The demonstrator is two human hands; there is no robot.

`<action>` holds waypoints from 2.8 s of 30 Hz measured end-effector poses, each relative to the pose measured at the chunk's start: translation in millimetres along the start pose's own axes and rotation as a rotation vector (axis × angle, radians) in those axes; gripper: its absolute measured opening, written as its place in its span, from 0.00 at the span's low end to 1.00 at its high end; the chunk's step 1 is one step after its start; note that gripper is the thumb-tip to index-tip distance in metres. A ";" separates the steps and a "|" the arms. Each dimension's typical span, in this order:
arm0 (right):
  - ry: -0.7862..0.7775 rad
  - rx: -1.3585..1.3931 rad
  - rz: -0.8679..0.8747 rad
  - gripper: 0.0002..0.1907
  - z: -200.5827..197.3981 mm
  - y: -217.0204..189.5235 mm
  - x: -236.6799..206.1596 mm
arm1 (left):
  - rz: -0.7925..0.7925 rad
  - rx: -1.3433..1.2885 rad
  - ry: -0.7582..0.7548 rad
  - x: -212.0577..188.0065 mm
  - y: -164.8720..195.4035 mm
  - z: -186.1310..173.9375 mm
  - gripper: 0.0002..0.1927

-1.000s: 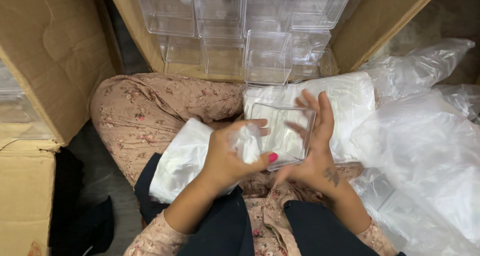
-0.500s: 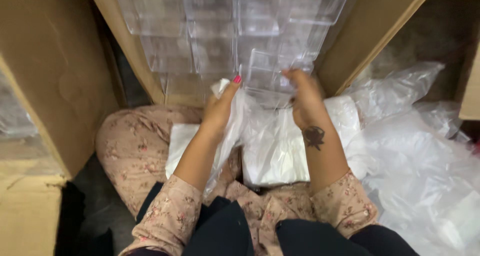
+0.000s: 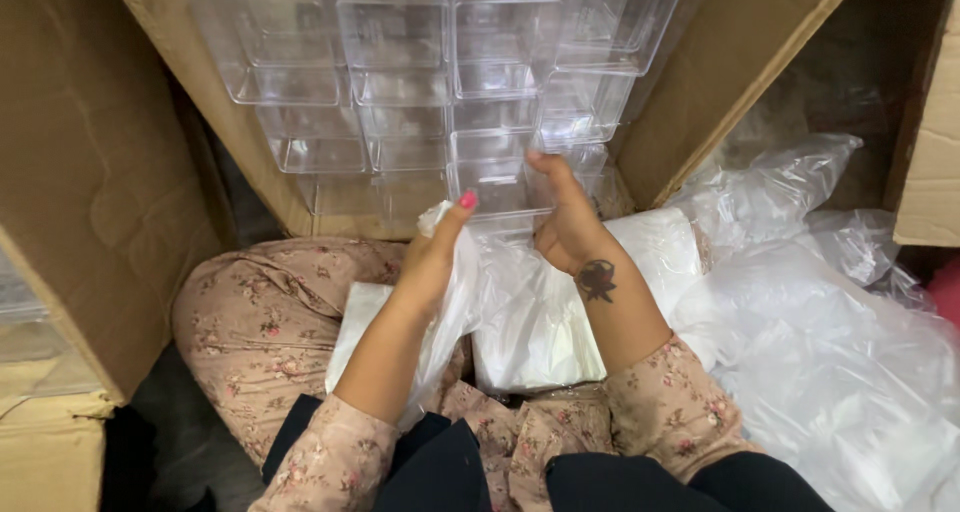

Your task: The person sits on the floor among cardboard boxes and stacks of clear plastic boxes. They take clear plastic boxes one at a time, pull a plastic bag over each box, and place the bagged box onto a pile of wrapped boxes beside them.

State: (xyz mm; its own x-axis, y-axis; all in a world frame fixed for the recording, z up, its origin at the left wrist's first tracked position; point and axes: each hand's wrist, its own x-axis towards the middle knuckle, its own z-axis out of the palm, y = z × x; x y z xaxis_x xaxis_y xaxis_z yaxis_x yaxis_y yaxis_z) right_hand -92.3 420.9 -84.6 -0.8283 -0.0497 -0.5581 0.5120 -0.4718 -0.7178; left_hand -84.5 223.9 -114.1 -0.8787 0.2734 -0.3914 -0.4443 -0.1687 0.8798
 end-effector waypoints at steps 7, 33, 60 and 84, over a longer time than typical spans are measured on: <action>0.264 -0.208 -0.432 0.35 -67.1 9.0 1.9 | 0.249 0.135 0.022 -27.5 18.8 -23.6 0.30; -0.120 -0.523 -0.821 0.33 23.5 35.8 -115.3 | 0.233 -0.197 -0.014 -75.0 24.8 9.1 0.16; -0.099 -0.460 -0.775 0.23 14.9 67.9 -142.7 | 0.156 -0.283 -0.016 -106.0 5.5 19.4 0.11; 0.219 -0.468 -0.727 0.04 -11.7 53.9 -126.4 | 0.138 -0.353 0.086 -96.6 0.5 9.5 0.18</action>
State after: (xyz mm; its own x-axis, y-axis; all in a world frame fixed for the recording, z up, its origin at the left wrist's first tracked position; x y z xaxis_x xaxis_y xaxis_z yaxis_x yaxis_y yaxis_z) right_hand 42.6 412.0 -57.6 -0.9470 0.3137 0.0689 -0.0427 0.0895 -0.9951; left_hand 1.8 206.4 -73.3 -0.9390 0.1473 -0.3106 -0.3408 -0.5183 0.7844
